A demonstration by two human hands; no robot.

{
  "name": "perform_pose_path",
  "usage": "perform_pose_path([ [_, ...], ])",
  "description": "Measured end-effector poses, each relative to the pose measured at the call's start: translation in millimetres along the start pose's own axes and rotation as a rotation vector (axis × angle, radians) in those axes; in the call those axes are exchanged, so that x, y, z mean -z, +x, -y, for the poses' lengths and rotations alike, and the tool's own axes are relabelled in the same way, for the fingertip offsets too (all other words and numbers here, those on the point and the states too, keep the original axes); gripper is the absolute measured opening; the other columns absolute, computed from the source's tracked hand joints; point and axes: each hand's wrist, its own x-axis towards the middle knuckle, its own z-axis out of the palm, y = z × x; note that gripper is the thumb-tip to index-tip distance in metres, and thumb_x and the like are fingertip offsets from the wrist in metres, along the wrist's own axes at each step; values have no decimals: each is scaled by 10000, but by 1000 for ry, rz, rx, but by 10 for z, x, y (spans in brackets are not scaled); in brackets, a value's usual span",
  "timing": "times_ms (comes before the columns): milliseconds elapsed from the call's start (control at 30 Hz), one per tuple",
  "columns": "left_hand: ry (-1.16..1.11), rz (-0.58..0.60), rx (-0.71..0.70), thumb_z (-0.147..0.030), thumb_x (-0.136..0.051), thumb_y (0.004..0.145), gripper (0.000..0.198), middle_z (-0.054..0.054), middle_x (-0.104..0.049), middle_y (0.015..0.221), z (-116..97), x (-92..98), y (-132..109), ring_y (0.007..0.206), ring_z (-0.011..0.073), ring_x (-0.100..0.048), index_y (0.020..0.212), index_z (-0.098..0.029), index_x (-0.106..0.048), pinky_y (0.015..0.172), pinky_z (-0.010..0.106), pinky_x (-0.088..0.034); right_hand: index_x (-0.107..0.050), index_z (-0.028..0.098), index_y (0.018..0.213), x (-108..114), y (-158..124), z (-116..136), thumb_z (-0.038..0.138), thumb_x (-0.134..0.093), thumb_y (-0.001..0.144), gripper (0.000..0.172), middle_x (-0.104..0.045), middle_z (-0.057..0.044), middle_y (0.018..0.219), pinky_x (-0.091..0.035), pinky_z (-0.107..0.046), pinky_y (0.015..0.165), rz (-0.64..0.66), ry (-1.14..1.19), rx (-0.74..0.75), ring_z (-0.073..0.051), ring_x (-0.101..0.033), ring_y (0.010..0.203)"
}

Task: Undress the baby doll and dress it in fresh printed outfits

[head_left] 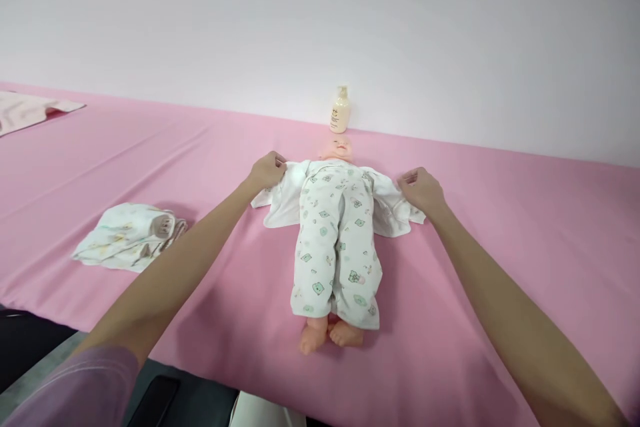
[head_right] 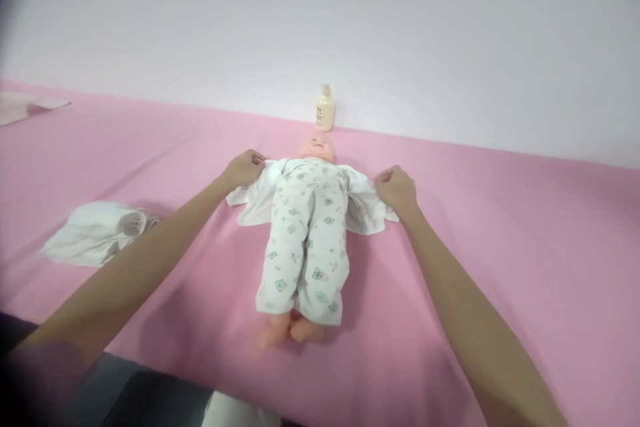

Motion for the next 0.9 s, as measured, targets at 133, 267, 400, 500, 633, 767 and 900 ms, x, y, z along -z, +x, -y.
perform_pose_path([
  [133,131,-236,-286,-161,-567,956,266,171,-706,1374,-149,-174,-303,1311,393,-586,1186,-222,-687,1114,588,-482,-686,194,1210,-180,-307,171,300,-636,974,264,-735,-176,1305,-454,-560,1203,-229,58,393,-359,-635,1273],
  [267,99,-210,-578,-242,-524,1051,252,137,-693,1349,-406,-360,-707,1258,350,-586,1262,-233,-661,1135,564,-471,-675,223,1342,-352,-502,425,457,-640,1017,402,-700,-167,1377,-521,-537,1155,-49,232,533,-345,-635,1304],
  [400,-70,-110,-587,-373,-492,1122,273,111,-686,1335,-417,-549,-917,1278,301,-585,1323,-242,-623,1174,506,-462,-641,226,1461,-488,-589,558,516,-569,1070,492,-649,-174,1481,-450,-563,1247,83,299,491,-343,-586,1427],
  [500,-136,-120,-529,-456,-497,1132,384,131,-623,1448,-301,-619,-916,1379,300,-553,1449,-245,-550,1236,505,-425,-643,230,1481,-519,-605,553,532,-560,1080,508,-635,-169,1510,-417,-543,1284,93,344,459,-332,-562,1470],
  [633,-164,-92,-505,-511,-516,1121,501,163,-534,1567,-212,-635,-886,1504,308,-487,1541,-241,-471,1304,498,-368,-650,207,1476,-491,-566,519,572,-649,1034,573,-597,-183,1526,-454,-507,1252,134,382,395,-317,-604,1401],
  [767,-219,-109,-441,-539,-595,1077,607,196,-496,1578,-206,-670,-876,1517,314,-471,1562,-209,-442,1307,486,-375,-668,216,1395,-480,-525,501,612,-748,960,594,-632,-149,1407,-517,-464,1145,163,469,299,-280,-643,1252],
  [900,-273,-90,-357,-516,-670,1025,591,173,-567,1524,-237,-674,-834,1439,298,-531,1495,-205,-492,1265,465,-407,-637,237,1248,-477,-535,505,660,-781,922,553,-696,-53,1117,-536,-385,950,226,539,198,-231,-643,1020],
])
